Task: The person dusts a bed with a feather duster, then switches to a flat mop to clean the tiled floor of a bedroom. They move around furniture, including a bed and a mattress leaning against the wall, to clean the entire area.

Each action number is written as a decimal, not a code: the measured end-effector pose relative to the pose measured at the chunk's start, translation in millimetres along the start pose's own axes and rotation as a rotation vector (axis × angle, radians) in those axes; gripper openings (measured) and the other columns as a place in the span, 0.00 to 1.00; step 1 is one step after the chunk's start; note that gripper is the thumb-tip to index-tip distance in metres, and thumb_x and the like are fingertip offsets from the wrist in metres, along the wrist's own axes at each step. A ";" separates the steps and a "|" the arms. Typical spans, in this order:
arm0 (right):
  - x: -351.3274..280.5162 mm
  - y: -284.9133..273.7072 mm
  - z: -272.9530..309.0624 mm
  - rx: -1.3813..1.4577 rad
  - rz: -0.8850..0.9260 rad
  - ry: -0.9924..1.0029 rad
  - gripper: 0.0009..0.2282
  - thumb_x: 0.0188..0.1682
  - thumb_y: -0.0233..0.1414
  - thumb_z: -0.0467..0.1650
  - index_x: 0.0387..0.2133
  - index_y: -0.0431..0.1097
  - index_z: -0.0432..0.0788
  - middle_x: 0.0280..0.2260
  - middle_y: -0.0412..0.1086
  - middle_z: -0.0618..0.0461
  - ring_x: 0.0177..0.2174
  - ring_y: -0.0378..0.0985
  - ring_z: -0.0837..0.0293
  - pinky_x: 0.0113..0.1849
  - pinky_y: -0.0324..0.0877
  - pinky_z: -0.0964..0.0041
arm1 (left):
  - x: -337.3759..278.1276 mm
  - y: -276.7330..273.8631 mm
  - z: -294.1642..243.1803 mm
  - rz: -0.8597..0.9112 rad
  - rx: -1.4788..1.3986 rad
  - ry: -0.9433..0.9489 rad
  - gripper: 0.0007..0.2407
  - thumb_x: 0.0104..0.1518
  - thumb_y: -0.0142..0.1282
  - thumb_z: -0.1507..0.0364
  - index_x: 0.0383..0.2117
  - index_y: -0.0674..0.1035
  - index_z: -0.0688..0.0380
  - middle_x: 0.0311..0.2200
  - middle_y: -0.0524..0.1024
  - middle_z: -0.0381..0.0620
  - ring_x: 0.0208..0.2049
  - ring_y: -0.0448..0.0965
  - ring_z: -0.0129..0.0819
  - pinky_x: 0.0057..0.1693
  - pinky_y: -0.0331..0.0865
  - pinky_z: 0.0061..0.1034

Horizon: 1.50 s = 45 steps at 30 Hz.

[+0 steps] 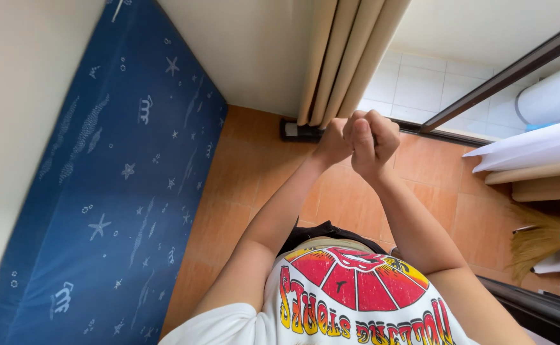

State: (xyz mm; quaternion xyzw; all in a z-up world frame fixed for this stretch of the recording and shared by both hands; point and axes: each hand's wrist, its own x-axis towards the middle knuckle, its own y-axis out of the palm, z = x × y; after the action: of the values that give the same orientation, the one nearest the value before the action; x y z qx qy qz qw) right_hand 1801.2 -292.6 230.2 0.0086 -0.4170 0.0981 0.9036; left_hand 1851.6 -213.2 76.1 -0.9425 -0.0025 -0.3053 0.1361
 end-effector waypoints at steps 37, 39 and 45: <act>-8.9 72.8 41.8 0.461 0.352 -0.005 0.17 0.55 0.48 0.32 0.16 0.58 0.38 0.16 0.60 0.49 0.18 0.65 0.52 0.26 0.62 0.60 | -59.5 -107.6 -77.3 -0.169 0.257 0.323 0.06 0.53 0.59 0.71 0.28 0.72 0.52 0.23 0.74 0.45 0.23 0.77 0.46 0.30 0.69 0.33; -21.3 73.5 34.8 0.493 0.369 0.002 0.17 0.54 0.47 0.32 0.16 0.59 0.38 0.16 0.60 0.48 0.17 0.66 0.52 0.25 0.61 0.60 | -73.2 -108.0 -68.6 -0.248 0.425 0.404 0.06 0.63 0.58 0.77 0.29 0.72 0.60 0.25 0.74 0.47 0.25 0.76 0.48 0.32 0.69 0.33; -38.7 82.7 18.1 0.572 0.422 -0.063 0.17 0.54 0.44 0.32 0.16 0.59 0.38 0.16 0.60 0.47 0.17 0.66 0.51 0.25 0.63 0.59 | -99.7 -115.6 -63.4 -0.295 0.293 -0.066 0.16 0.58 0.57 0.76 0.14 0.65 0.58 0.16 0.66 0.52 0.19 0.69 0.50 0.28 0.60 0.38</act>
State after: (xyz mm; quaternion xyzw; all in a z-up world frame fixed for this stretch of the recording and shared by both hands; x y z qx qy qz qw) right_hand 1747.9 -219.8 207.3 0.1780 -0.3927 0.3950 0.8112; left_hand 1723.9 -110.5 97.3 -0.9115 -0.1891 -0.2874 0.2253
